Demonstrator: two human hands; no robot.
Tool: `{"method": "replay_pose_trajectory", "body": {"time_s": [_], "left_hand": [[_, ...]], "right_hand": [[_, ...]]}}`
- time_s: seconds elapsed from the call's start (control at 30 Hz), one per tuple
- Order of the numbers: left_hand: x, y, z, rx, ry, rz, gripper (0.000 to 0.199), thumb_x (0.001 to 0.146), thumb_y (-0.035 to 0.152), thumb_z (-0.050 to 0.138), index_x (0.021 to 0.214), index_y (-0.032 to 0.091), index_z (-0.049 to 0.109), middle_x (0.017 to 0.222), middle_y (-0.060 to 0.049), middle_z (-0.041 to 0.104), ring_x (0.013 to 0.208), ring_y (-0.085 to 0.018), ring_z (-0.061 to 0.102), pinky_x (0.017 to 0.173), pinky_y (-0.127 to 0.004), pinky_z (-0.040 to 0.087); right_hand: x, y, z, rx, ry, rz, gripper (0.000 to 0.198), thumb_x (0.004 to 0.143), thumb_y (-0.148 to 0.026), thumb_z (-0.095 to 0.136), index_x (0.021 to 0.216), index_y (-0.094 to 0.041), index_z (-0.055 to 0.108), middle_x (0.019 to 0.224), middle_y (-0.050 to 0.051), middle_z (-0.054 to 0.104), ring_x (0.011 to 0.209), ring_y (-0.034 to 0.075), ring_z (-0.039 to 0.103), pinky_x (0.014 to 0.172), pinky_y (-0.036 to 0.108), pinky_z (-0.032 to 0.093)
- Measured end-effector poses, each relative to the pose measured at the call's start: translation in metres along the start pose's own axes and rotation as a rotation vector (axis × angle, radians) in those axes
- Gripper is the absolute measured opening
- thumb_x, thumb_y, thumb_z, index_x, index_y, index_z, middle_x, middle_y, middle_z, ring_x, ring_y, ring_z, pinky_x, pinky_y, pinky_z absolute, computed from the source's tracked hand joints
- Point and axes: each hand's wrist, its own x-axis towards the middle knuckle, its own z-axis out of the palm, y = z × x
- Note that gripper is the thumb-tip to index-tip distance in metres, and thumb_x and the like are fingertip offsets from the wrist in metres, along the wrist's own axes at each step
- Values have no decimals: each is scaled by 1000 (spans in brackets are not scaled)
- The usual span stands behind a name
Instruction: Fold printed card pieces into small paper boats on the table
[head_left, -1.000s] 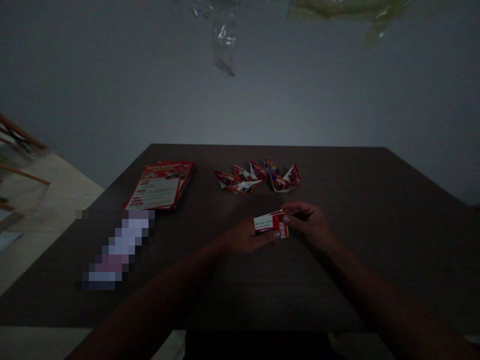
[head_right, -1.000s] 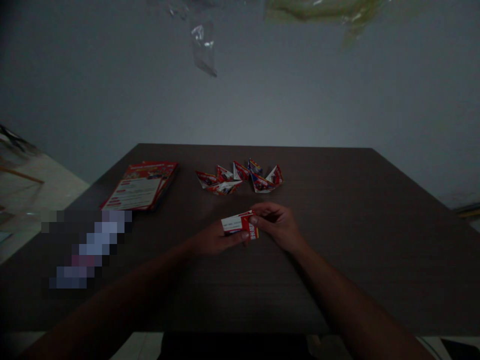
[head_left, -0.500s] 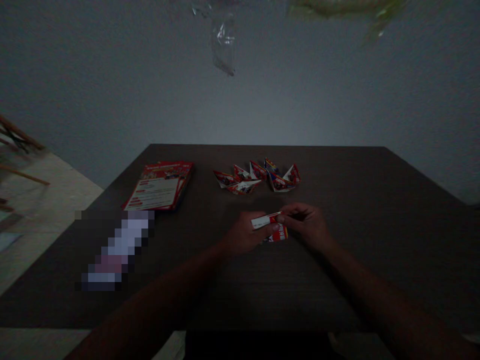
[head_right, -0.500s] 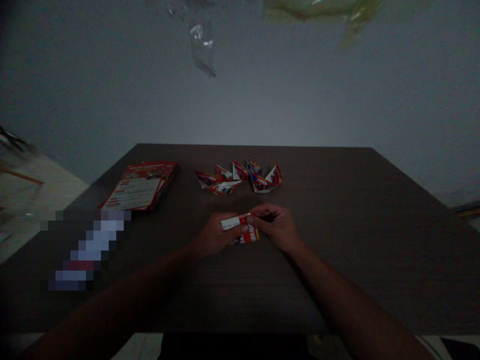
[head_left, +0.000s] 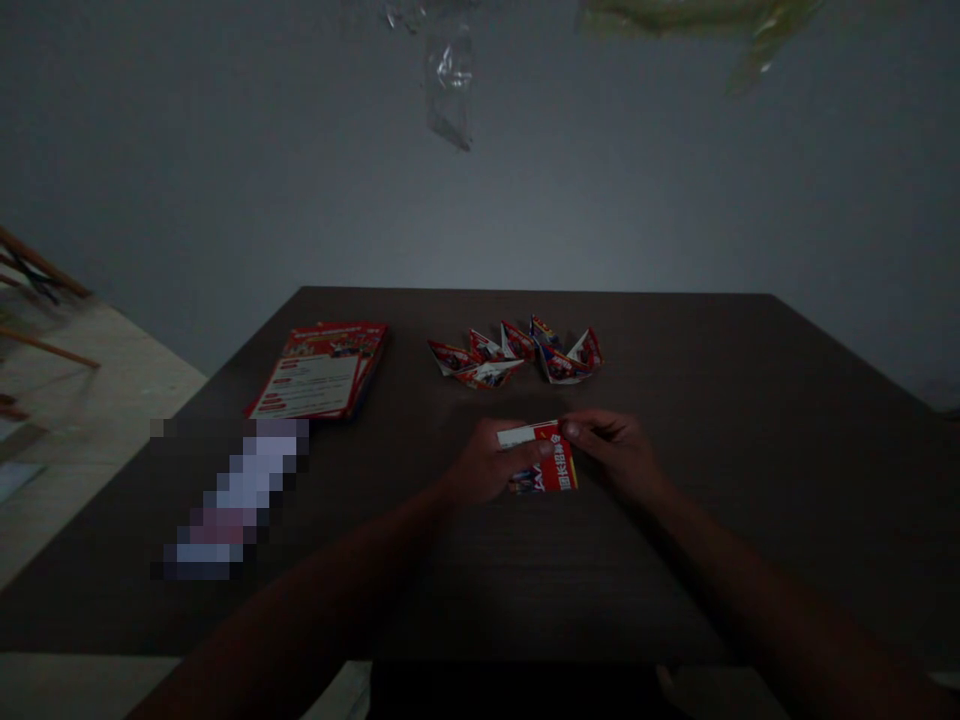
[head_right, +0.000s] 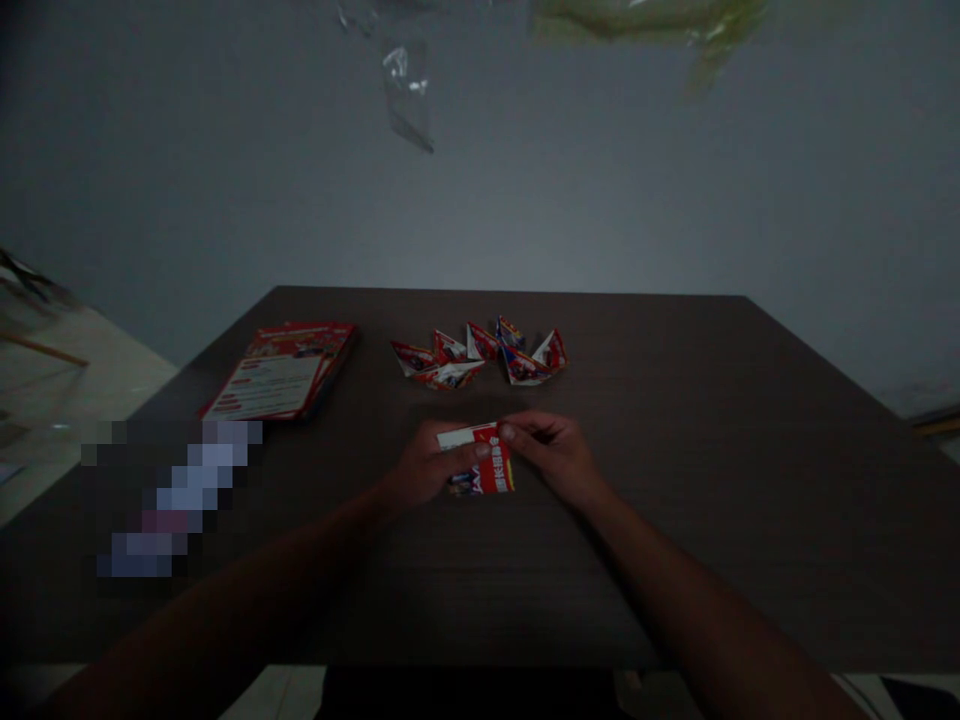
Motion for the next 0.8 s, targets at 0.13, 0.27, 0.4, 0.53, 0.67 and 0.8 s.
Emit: {"method": "replay_pose_trajectory", "body": {"time_s": [0.13,0.27,0.4,0.53,0.67,0.8], "left_hand": [[0,1,0,-81,-52,-32,31,69,40,71,69,10,61,59,1,58,52,-8,49,50,-19,34],[1,0,-3,-156,-115,-117,31,66,37,74,65,10,59,55,1,55,47,-6,46,47,-19,32],[1,-1,-4,-197,-163,-151,33,66,38,73,62,11,56,52,2,53,44,-6,45,44,-19,31],[1,-2,-4,-157,-137,-127,34,66,41,73,62,11,57,52,2,54,43,-6,46,44,-19,32],[1,-3,-3,-87,-94,-106,34,67,42,71,64,11,57,50,2,52,41,-6,44,42,-19,29],[1,-1,-3,16,-67,-44,36,70,43,69,60,11,55,51,3,50,45,-6,42,44,-19,29]], "right_hand": [[1,5,0,117,-54,48,25,64,-34,78,85,-22,75,80,3,73,67,14,64,66,28,50],[1,7,2,201,-89,105,24,59,-35,81,79,-22,75,72,3,73,63,14,63,65,29,49],[0,7,3,178,-75,99,23,58,-38,82,72,-20,75,65,2,71,59,14,61,62,30,48],[0,9,2,84,-44,62,20,62,-36,79,72,-19,74,67,2,70,60,14,61,60,27,47],[0,6,1,10,-16,42,21,64,-38,78,71,-18,74,68,2,70,59,13,60,59,26,47],[0,2,2,-79,8,35,24,65,-40,76,74,-17,73,68,3,70,58,13,59,58,26,46]]}}
